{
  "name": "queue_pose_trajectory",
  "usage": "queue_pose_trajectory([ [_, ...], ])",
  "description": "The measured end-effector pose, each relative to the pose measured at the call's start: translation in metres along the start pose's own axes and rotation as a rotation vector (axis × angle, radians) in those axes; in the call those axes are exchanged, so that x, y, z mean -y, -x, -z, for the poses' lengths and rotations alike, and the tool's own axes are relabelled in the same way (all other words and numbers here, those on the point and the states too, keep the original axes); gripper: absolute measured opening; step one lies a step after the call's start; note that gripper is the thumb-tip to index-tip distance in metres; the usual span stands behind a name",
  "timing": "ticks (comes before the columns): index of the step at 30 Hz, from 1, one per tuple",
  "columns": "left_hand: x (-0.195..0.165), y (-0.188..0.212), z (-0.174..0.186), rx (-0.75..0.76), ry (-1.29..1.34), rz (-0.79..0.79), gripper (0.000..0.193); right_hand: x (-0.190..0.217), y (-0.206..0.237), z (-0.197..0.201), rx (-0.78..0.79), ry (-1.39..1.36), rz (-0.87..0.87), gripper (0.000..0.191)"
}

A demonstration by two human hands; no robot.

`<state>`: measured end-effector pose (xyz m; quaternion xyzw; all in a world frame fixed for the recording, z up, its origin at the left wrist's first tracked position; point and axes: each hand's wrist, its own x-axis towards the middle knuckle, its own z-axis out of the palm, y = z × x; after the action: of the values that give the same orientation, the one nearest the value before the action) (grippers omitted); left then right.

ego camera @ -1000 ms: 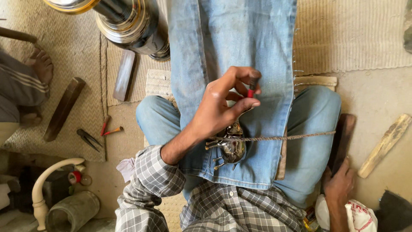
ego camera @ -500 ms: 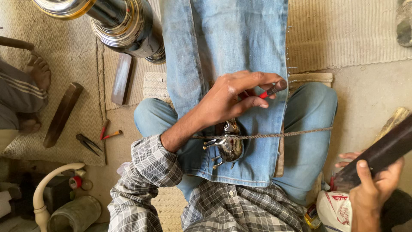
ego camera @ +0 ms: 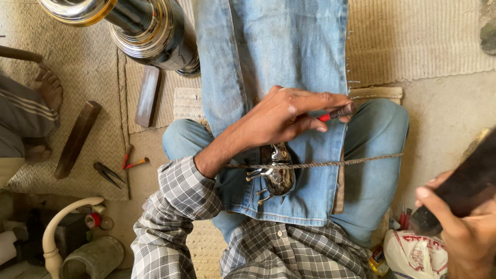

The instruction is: The person sits cross-legged on the floor with a brass animal figurine tied to a denim pad on their lap. They hold a punch against the figurine and repeatedly strike it with a wooden mallet, repositioning the punch and turning the figurine to work different areas of the surface.

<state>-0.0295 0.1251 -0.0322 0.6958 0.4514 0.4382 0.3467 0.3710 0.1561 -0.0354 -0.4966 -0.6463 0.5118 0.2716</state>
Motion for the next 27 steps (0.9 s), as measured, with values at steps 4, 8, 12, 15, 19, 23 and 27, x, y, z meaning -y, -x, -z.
queue_pose_trajectory([
  [4, 0.0, 0.001, 0.0, 0.004, -0.012, -0.02, 0.053, 0.006, -0.009, -0.001, 0.062, -0.374, 0.096, 0.009],
  [8, 0.001, 0.002, 0.0, 0.002, -0.011, -0.061, 0.053, 0.016, -0.025, -0.01, -0.018, 0.169, 0.105, 0.019],
  [12, 0.001, 0.005, -0.001, 0.001, 0.015, -0.045, 0.056, 0.036, -0.052, -0.014, 0.181, 0.868, 0.656, 0.026],
  [15, 0.0, 0.007, -0.004, -0.03, -0.015, -0.023, 0.056, 0.045, -0.068, -0.02, 0.163, 0.568, 0.48, 0.031],
  [19, 0.0, 0.011, -0.009, -0.088, -0.115, 0.014, 0.058, 0.041, -0.074, -0.016, 0.26, 0.776, 0.676, 0.054],
  [23, 0.002, 0.015, -0.011, -0.091, -0.059, 0.074, 0.058, 0.016, -0.064, -0.012, 0.162, 0.349, 0.126, 0.077],
  [27, 0.004, 0.016, -0.01, -0.131, -0.088, -0.039, 0.059, 0.003, -0.062, -0.008, 0.166, 0.437, 0.221, 0.063],
])
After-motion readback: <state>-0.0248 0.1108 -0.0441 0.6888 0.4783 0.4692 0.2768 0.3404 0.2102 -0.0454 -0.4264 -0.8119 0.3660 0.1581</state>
